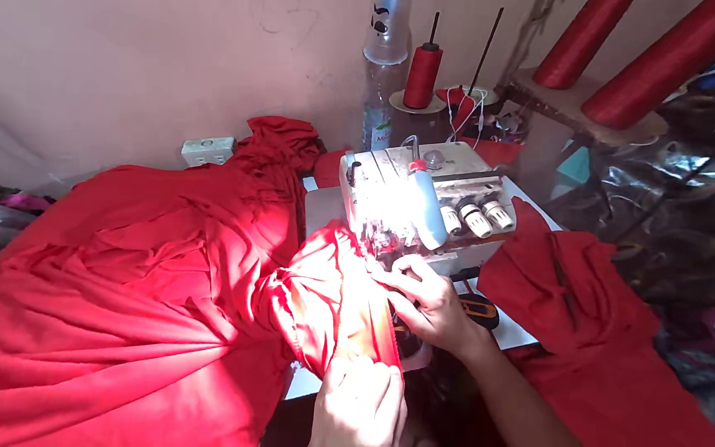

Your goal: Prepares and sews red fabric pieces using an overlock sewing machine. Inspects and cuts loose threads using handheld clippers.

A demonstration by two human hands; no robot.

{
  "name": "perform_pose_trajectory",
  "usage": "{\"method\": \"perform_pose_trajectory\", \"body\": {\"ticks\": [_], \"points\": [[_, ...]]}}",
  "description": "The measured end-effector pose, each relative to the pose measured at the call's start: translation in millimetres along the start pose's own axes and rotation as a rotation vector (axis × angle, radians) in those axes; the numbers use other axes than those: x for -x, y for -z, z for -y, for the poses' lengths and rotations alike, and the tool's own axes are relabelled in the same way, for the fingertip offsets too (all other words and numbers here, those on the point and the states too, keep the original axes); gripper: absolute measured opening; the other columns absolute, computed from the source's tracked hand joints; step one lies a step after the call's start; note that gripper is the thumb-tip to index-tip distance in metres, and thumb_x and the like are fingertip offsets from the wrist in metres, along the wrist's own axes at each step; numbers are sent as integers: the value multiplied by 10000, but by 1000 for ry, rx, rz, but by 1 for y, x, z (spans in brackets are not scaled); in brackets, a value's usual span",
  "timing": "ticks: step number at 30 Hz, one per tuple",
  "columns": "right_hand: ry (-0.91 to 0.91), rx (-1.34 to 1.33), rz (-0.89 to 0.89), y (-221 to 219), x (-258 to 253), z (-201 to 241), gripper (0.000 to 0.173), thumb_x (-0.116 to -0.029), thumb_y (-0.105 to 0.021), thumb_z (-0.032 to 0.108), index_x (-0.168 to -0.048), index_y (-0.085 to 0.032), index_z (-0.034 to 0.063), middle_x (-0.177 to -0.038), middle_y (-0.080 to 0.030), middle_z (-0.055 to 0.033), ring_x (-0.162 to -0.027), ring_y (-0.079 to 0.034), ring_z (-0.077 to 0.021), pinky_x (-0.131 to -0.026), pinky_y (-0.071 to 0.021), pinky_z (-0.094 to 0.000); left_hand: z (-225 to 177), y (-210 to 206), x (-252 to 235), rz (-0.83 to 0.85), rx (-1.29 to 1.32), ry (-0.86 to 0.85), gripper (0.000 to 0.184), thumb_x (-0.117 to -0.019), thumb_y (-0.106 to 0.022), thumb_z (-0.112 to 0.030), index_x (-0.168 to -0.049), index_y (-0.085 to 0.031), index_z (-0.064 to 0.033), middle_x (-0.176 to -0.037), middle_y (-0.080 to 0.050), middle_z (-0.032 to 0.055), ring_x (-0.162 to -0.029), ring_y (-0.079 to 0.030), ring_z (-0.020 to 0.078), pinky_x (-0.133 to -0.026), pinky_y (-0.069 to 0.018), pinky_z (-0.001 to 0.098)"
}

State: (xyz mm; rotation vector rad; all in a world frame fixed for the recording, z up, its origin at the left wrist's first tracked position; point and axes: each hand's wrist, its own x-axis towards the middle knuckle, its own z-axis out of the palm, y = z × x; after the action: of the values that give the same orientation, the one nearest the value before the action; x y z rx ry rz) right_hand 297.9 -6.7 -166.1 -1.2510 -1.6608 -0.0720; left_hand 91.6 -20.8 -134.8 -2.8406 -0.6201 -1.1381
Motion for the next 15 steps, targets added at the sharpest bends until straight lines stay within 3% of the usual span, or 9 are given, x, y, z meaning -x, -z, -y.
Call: {"method": "perform_pose_trajectory", "body": {"ticks": [3, 5, 7, 8, 10, 12, 14, 15], "points": [[-44, 18, 48, 14, 1, 3, 353, -996, -508, 270, -1156, -778, 108, -1028, -701, -121, -758, -634, -124, -629, -518, -269, 3, -6, 6, -18, -32, 18, 192, -907, -640, -177, -831, -798, -98, -650, -631, 42, -683, -598, 204, -737, -457, 338], [-132, 83, 45, 34, 11, 3, 299, -968, -563, 244, -1083, -790, 88, -996, -730, -100, -700, -634, -109, -612, -531, -279, 6, -8, 15, -49, -89, 23, 210, -939, -616, -215, -905, -797, -114, -720, -652, 52, -757, -614, 216, -788, -436, 372], [-229, 207, 124, 62, 25, -2, 244, -949, -598, 216, -1008, -789, 77, -940, -714, -85, -685, -633, -139, -610, -538, -317, 6, -9, 31, -96, -137, 41, 204, -985, -597, -271, -1064, -751, -162, -934, -643, 50, -988, -569, 210, -949, -338, 370], [-287, 268, 207, 75, 30, -5, 227, -944, -617, 215, -1001, -790, 79, -954, -716, -94, -738, -665, -188, -649, -559, -375, 6, -10, 41, -122, -144, 37, 211, -1007, -577, -297, -1133, -702, -182, -1028, -614, 36, -1082, -532, 193, -1016, -294, 355], [-402, 316, 385, 91, 39, -11, 223, -957, -651, 229, -1044, -789, 77, -1015, -715, -122, -943, -686, -292, -808, -553, -499, 4, -15, 68, -119, -71, 37, 216, -1029, -534, -310, -1159, -655, -187, -1068, -588, 30, -1121, -512, 185, -1062, -277, 332], [-424, 303, 428, 94, 49, -19, 223, -959, -672, 241, -1058, -788, 78, -1020, -708, -120, -1001, -665, -309, -852, -528, -522, -1, -26, 107, 10, 77, 123, 244, -1011, -514, -288, -1104, -700, -161, -1019, -647, 60, -1049, -591, 219, -984, -414, 336], [-406, 294, 402, 93, 53, -25, 207, -938, -699, 233, -1045, -782, 75, -1027, -708, -116, -1010, -662, -308, -855, -527, -520, -8, -50, 147, 149, 255, 346, 283, -916, -570, -255, -1029, -767, -86, -976, -715, 128, -956, -679, 274, -859, -543, 381], [-414, 285, 402, 93, 52, -24, 196, -927, -713, 219, -1030, -768, 60, -1045, -700, -133, -1030, -652, -326, -866, -519, -535, -11, -60, 162, 250, 360, 494, 302, -879, -601, -222, -1049, -761, -30, -1016, -721, 180, -973, -697, 328, -862, -567, 437]]}}
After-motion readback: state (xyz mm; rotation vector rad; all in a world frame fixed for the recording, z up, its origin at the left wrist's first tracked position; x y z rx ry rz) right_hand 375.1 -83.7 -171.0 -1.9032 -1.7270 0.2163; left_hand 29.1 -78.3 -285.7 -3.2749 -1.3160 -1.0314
